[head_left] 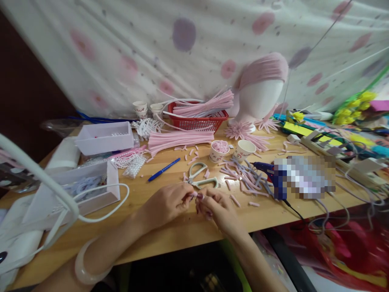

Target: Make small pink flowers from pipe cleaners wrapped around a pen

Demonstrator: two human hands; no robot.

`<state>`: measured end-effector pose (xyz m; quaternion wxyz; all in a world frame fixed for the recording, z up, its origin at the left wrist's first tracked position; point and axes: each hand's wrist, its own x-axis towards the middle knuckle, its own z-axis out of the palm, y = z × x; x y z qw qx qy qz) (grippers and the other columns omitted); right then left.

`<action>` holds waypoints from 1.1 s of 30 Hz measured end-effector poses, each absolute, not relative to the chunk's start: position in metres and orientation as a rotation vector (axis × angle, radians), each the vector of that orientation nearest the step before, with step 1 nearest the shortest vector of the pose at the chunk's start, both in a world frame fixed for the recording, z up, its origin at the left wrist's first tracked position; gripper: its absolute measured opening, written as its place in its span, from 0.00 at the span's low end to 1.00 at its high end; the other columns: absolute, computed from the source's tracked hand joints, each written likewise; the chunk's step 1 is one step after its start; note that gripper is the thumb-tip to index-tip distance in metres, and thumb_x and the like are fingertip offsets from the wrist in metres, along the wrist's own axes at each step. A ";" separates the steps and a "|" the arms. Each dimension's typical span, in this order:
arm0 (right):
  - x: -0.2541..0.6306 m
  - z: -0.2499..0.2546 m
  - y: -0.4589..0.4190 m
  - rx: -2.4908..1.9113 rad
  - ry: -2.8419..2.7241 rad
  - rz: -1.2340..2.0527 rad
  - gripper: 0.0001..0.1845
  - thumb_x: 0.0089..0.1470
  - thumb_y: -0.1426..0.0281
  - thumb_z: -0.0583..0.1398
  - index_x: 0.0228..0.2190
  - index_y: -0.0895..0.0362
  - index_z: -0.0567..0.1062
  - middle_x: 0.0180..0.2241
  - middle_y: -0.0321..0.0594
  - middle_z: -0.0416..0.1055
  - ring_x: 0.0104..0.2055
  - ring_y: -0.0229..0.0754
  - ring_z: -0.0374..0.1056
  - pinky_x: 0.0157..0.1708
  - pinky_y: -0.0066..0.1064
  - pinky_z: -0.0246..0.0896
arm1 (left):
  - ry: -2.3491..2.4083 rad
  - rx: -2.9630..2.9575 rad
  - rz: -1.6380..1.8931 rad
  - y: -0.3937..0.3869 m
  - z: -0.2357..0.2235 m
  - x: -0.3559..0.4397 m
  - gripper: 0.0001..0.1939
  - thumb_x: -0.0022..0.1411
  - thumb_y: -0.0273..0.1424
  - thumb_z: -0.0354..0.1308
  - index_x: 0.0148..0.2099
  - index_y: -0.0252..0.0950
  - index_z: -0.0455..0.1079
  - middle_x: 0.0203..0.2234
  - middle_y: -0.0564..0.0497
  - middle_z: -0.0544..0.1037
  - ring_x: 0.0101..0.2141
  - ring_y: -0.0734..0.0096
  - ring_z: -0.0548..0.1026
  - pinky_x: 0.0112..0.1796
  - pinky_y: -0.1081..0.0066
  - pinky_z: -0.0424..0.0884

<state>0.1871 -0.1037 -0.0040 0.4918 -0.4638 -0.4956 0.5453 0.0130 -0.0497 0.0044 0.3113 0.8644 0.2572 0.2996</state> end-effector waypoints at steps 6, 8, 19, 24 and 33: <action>0.191 0.001 -0.098 -0.964 -0.977 1.615 0.15 0.51 0.60 0.62 0.23 0.57 0.68 0.13 0.24 0.52 0.14 0.29 0.45 0.22 0.27 0.56 | 0.714 2.031 0.877 -0.054 0.002 0.019 0.05 0.62 0.26 0.51 0.40 0.37 0.67 0.31 0.50 0.76 0.32 0.71 0.76 0.35 0.72 0.74; 0.190 0.001 -0.100 -1.063 -1.156 1.374 0.15 0.55 0.60 0.60 0.25 0.57 0.68 0.18 0.30 0.61 0.18 0.31 0.54 0.22 0.25 0.54 | 0.743 1.693 0.806 -0.054 0.003 0.022 0.04 0.62 0.30 0.54 0.39 0.36 0.65 0.30 0.52 0.75 0.29 0.73 0.75 0.32 0.73 0.75; 0.189 -0.002 -0.111 -1.367 -1.837 0.543 0.12 0.61 0.75 0.49 0.25 0.55 0.62 0.21 0.34 0.65 0.23 0.36 0.61 0.25 0.26 0.51 | 0.687 1.415 0.733 -0.044 0.004 0.021 0.19 0.59 0.46 0.59 0.32 0.32 0.69 0.22 0.55 0.69 0.24 0.76 0.70 0.30 0.71 0.73; 0.198 0.000 -0.114 -1.419 -2.002 0.428 0.10 0.57 0.78 0.49 0.29 0.56 0.67 0.22 0.37 0.70 0.25 0.40 0.67 0.26 0.27 0.52 | 0.667 1.470 0.640 -0.044 0.009 0.017 0.19 0.60 0.46 0.57 0.31 0.33 0.67 0.24 0.54 0.70 0.24 0.77 0.67 0.30 0.72 0.70; 0.209 0.010 -0.117 -1.415 -2.083 0.517 0.11 0.57 0.78 0.50 0.26 0.56 0.67 0.21 0.36 0.69 0.25 0.39 0.66 0.27 0.27 0.52 | 0.795 1.837 0.491 -0.050 0.017 0.014 0.11 0.65 0.34 0.51 0.31 0.35 0.68 0.21 0.53 0.73 0.26 0.72 0.72 0.28 0.74 0.63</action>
